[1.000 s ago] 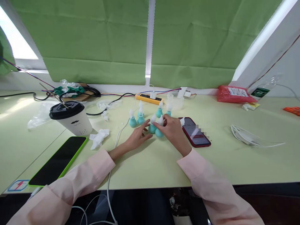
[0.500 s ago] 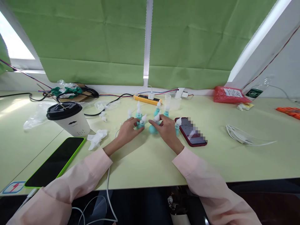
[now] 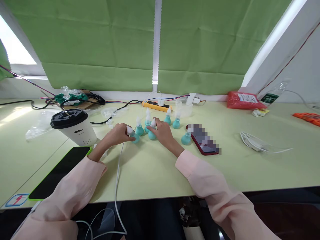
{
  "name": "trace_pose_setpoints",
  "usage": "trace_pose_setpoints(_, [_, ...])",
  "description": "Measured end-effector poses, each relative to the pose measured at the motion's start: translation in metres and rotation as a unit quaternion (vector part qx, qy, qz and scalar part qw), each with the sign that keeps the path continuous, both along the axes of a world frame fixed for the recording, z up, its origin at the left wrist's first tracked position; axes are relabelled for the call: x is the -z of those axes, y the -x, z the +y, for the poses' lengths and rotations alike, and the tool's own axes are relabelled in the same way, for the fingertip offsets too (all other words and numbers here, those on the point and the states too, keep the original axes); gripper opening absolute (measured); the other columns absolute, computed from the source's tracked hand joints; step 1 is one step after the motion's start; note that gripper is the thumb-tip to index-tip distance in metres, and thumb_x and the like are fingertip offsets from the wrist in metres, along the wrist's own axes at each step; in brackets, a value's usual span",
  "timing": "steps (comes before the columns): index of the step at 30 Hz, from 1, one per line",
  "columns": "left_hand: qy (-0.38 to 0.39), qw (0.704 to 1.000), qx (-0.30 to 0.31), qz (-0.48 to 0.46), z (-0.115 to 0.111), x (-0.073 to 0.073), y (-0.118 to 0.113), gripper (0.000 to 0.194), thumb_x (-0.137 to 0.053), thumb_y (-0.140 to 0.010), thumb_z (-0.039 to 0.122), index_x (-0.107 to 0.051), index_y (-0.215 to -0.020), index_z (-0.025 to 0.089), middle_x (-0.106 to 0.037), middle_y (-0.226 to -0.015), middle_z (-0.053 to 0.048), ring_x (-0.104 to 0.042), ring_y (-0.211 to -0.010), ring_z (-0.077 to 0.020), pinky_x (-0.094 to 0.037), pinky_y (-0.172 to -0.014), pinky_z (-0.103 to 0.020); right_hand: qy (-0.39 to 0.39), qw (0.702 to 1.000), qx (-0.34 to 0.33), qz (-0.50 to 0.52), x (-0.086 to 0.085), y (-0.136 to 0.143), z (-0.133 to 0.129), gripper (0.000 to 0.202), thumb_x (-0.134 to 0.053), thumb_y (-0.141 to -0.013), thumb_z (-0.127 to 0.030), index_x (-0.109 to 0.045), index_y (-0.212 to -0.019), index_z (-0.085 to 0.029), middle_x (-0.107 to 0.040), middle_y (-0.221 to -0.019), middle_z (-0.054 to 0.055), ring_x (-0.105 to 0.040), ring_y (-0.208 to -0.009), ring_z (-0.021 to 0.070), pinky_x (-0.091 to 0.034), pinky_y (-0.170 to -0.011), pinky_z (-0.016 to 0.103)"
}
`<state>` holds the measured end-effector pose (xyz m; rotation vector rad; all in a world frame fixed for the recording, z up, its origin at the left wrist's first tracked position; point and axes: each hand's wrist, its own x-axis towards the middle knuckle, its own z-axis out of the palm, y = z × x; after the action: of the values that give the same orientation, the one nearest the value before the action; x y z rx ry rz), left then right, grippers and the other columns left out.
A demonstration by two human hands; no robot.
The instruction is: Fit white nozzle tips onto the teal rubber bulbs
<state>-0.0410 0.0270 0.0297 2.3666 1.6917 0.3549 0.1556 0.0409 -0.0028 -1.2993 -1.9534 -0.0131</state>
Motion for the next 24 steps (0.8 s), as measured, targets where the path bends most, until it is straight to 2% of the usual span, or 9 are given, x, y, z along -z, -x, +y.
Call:
trace_pose_setpoints(4, [-0.022, 0.999, -0.03, -0.001, 0.006, 0.001, 0.008, 0.024, -0.056, -0.054, 0.039, -0.052, -0.061, 0.016, -0.053, -0.057, 0.0, -0.048, -0.053, -0.0131, -0.029, -0.043, -0.022, 0.033, 0.999, -0.001, 0.004, 0.001, -0.002, 0.002, 0.033, -0.054, -0.068, -0.043, -0.055, -0.086, -0.015, -0.059, -0.061, 0.002, -0.053, -0.052, 0.0135, -0.039, -0.054, 0.024])
trace_pose_setpoints(9, [-0.022, 0.999, -0.039, -0.024, 0.015, 0.011, 0.009, 0.024, -0.056, -0.055, 0.038, -0.052, -0.064, 0.017, -0.056, -0.06, -0.001, -0.05, -0.055, -0.014, -0.031, -0.045, -0.022, 0.077, 0.996, -0.028, 0.018, 0.001, -0.007, -0.002, 0.023, -0.058, -0.063, -0.039, -0.054, -0.064, -0.016, -0.06, -0.063, 0.001, -0.053, -0.053, 0.0115, -0.039, -0.051, 0.021])
trace_pose_setpoints(13, [-0.034, 0.998, -0.026, -0.044, 0.018, 0.018, 0.006, 0.023, -0.053, -0.059, 0.039, -0.053, -0.065, 0.017, -0.057, -0.06, -0.001, -0.05, -0.054, -0.0136, -0.031, -0.046, -0.022, 0.069, 0.997, -0.001, 0.022, 0.003, -0.007, -0.003, 0.021, -0.058, -0.064, -0.036, -0.055, -0.067, -0.016, -0.061, -0.065, 0.002, -0.055, -0.058, 0.013, -0.04, -0.056, 0.022])
trace_pose_setpoints(17, [-0.052, 0.998, -0.019, -0.029, 0.018, 0.023, 0.003, 0.023, -0.049, -0.062, 0.038, -0.053, -0.07, 0.018, -0.057, -0.061, -0.001, -0.052, -0.059, -0.0154, -0.032, -0.049, -0.023, 0.094, 0.995, 0.013, 0.025, 0.003, -0.007, -0.002, 0.024, -0.057, -0.064, -0.037, -0.059, -0.071, -0.015, -0.063, -0.065, 0.004, -0.057, -0.058, 0.014, -0.041, -0.054, 0.022])
trace_pose_setpoints(20, [-0.055, 0.997, -0.051, -0.001, 0.015, 0.023, 0.002, 0.031, -0.048, -0.062, 0.045, -0.052, -0.077, 0.018, -0.058, -0.067, -0.003, -0.054, -0.065, -0.0188, -0.033, -0.049, -0.023, 0.106, 0.994, 0.038, 0.009, -0.011, -0.011, -0.009, 0.033, -0.06, -0.06, -0.042, -0.061, -0.079, -0.015, -0.064, -0.065, 0.005, -0.058, -0.059, 0.0165, -0.042, -0.057, 0.025])
trace_pose_setpoints(22, [-0.051, 0.995, -0.084, 0.011, 0.013, 0.02, 0.002, 0.042, -0.045, -0.061, 0.054, -0.05, -0.083, 0.018, -0.058, -0.071, -0.005, -0.054, -0.066, -0.021, -0.032, -0.048, -0.024, 0.088, 0.989, 0.114, -0.037, -0.029, -0.019, -0.02, 0.044, -0.058, -0.06, -0.047, -0.059, -0.093, -0.017, -0.064, -0.074, 0.006, -0.058, -0.067, 0.0198, -0.042, -0.062, 0.029])
trace_pose_setpoints(24, [-0.051, 0.993, -0.107, 0.007, 0.011, 0.017, 0.001, 0.053, -0.042, -0.06, 0.061, -0.047, -0.092, 0.019, -0.058, -0.074, -0.005, -0.054, -0.067, -0.0224, -0.032, -0.047, -0.025, 0.034, 0.978, 0.184, -0.093, -0.049, -0.033, -0.032, 0.047, -0.052, -0.065, -0.05, -0.055, -0.101, -0.021, -0.062, -0.089, 0.007, -0.056, -0.077, 0.023, -0.041, -0.064, 0.033])
